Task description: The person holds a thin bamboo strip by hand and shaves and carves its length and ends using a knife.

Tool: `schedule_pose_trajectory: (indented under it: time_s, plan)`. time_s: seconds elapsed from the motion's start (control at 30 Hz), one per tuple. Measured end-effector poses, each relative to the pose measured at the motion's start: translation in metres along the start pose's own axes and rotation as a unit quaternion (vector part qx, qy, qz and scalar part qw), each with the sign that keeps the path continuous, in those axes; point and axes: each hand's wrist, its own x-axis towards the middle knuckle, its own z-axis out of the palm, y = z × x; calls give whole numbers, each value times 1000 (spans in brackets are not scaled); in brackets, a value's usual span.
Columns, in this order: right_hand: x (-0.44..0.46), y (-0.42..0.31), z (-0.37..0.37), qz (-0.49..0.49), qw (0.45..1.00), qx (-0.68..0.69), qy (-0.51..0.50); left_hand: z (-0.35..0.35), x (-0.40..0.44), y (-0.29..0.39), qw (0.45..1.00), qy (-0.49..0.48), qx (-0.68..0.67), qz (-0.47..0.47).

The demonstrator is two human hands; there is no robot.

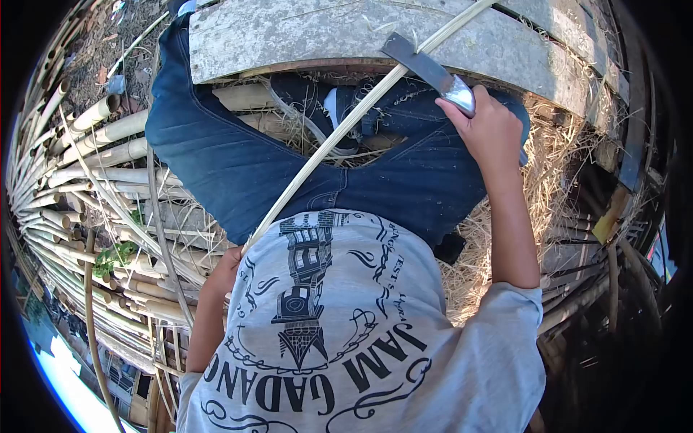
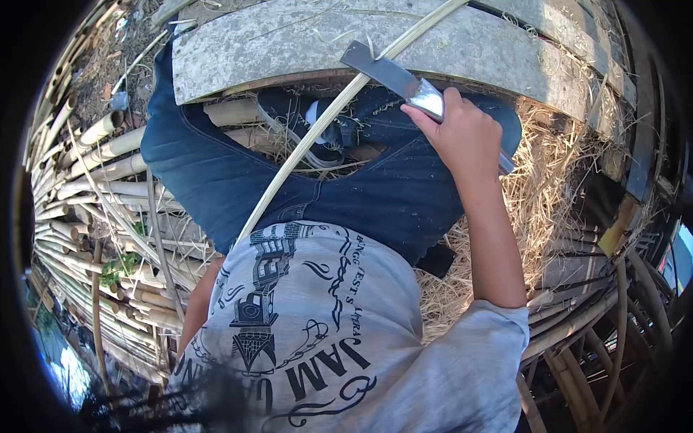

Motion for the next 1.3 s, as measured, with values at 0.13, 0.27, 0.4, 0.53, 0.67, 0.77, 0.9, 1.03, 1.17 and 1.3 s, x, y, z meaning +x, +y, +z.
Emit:
schedule_pose_trajectory:
  time_s: [0.13,0.27,0.4,0.53,0.67,0.77,0.9,1.03,1.17,1.3]
  plan:
    - [-19,-32,-10,-185,976,39,-105,-5,-6,7,993,42,-56,-93]
    - [7,-5,-2,13,999,-1,-38,-15,-1,-24,988,29,-100,-117]
    - [-17,-26,-13,-151,981,61,-108,-25,-6,-21,997,21,74,-11]
    - [9,11,-9,-6,996,-37,-78,-12,-6,12,992,35,115,-28]
    - [-16,-20,-20,-15,979,139,-148,-28,-8,-3,978,9,205,-26]
    - [-11,-10,-21,-32,976,165,-138,-21,-5,41,972,1,229,-47]
    - [-9,-4,-22,-5,975,171,-145,-19,-5,49,967,53,214,-125]
    - [-21,-14,-25,42,951,270,-141,-16,-1,38,983,40,137,-114]
    - [-26,-30,-26,14,950,249,-187,-24,2,28,985,28,93,-140]
    - [-11,8,-13,4,993,95,-74,-28,4,7,989,64,105,-78]
